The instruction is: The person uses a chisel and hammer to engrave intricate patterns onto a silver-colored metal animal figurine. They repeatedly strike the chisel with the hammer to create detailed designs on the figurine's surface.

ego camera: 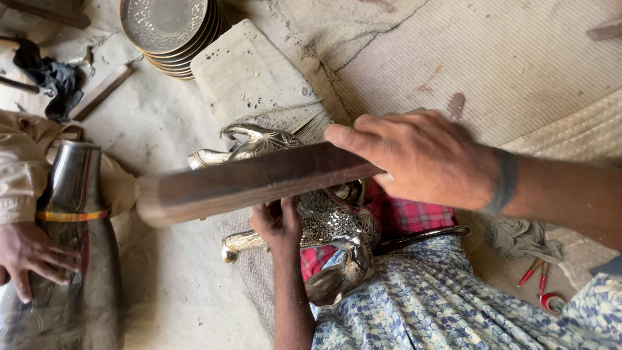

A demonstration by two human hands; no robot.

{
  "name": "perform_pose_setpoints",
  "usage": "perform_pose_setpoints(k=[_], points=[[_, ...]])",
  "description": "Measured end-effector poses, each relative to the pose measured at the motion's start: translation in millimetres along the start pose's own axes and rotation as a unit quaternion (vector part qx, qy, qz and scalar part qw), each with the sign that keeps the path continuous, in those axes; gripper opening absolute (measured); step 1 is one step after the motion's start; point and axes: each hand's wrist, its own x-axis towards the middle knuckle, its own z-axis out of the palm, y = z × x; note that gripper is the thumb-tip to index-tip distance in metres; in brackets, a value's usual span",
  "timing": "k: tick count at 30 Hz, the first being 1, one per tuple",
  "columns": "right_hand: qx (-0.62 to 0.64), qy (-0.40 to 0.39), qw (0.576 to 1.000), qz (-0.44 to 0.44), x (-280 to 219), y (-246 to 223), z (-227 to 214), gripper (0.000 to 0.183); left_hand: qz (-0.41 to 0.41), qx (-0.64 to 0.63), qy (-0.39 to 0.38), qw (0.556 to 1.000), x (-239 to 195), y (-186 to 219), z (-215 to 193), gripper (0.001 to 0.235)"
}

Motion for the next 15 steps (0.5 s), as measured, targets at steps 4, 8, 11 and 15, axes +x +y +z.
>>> perform_pose_setpoints(k=[4, 8, 11, 15], points=[[-0.094, -0.051, 0.994, 0.004, -1, -2, -2, 0.065, 0.013, 0.067, -0.017, 0.997, 7, 0, -2, 0.019], [-0.082, -0.028, 0.996, -0.008, -3, 1, 6, 0.059, 0.071, 0.022, -0.011, 0.997, 11, 3, -3, 0.037], [-0.086, 0.005, 0.996, -0.003, -13, 4, 12, 0.049, 0.050, 0.040, -0.012, 0.998, 11, 3, 1, 0.022], [-0.142, -0.050, 0.988, -0.018, -22, 6, 5, 0.046, 0.048, -0.018, -0.032, 0.998, 10, 6, -2, 0.023]])
